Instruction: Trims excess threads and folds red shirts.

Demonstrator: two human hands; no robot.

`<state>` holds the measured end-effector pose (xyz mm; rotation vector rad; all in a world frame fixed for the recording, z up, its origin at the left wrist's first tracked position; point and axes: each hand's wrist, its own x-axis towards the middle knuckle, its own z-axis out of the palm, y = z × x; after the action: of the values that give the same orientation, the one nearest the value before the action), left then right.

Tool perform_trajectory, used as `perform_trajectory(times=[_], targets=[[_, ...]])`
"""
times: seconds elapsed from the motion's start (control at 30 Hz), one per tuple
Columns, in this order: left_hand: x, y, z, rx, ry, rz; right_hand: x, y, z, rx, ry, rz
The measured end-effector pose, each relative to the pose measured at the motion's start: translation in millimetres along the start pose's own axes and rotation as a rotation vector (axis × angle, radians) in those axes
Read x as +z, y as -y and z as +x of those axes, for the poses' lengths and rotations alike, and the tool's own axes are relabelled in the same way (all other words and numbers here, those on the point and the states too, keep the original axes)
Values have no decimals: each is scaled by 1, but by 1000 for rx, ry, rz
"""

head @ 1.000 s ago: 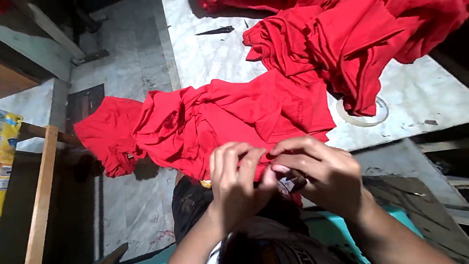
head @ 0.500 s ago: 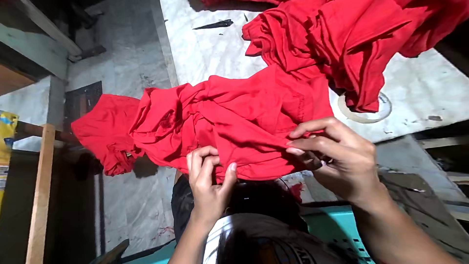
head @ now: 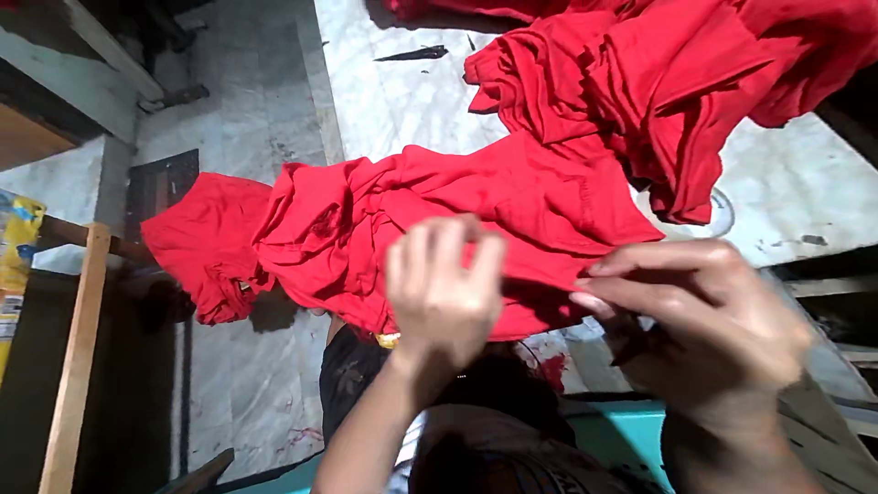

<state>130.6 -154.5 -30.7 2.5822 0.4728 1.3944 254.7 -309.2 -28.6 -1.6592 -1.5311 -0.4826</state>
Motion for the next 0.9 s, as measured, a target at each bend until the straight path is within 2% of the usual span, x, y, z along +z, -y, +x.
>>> perform_trajectory(times=[0.13, 0.27, 0.37, 0.43, 0.6, 0.7, 0.77, 0.9], targets=[[-11, 16, -8, -137, -135, 128, -6, -6, 7, 34, -89, -47], [1, -4, -7, -96, -74, 243, 6, 8, 20, 15, -112, -11], [15, 20, 8, -118, -12, 305, 5, 13, 27, -6, -93, -34], [12, 27, 6, -129, -13, 280, 2, 8, 27, 2, -92, -65], [-34, 6, -27, -36, -172, 91, 1, 4, 16, 60, -85, -59], [-48, 3, -31, -16, -161, 13, 5, 9, 18, 43, -85, -50], [-43, -5, -25, -21, -151, -20, 8, 13, 21, 28, -85, -50], [-8, 1, -3, -6, -98, 146, 10, 19, 24, 0, -76, -74]])
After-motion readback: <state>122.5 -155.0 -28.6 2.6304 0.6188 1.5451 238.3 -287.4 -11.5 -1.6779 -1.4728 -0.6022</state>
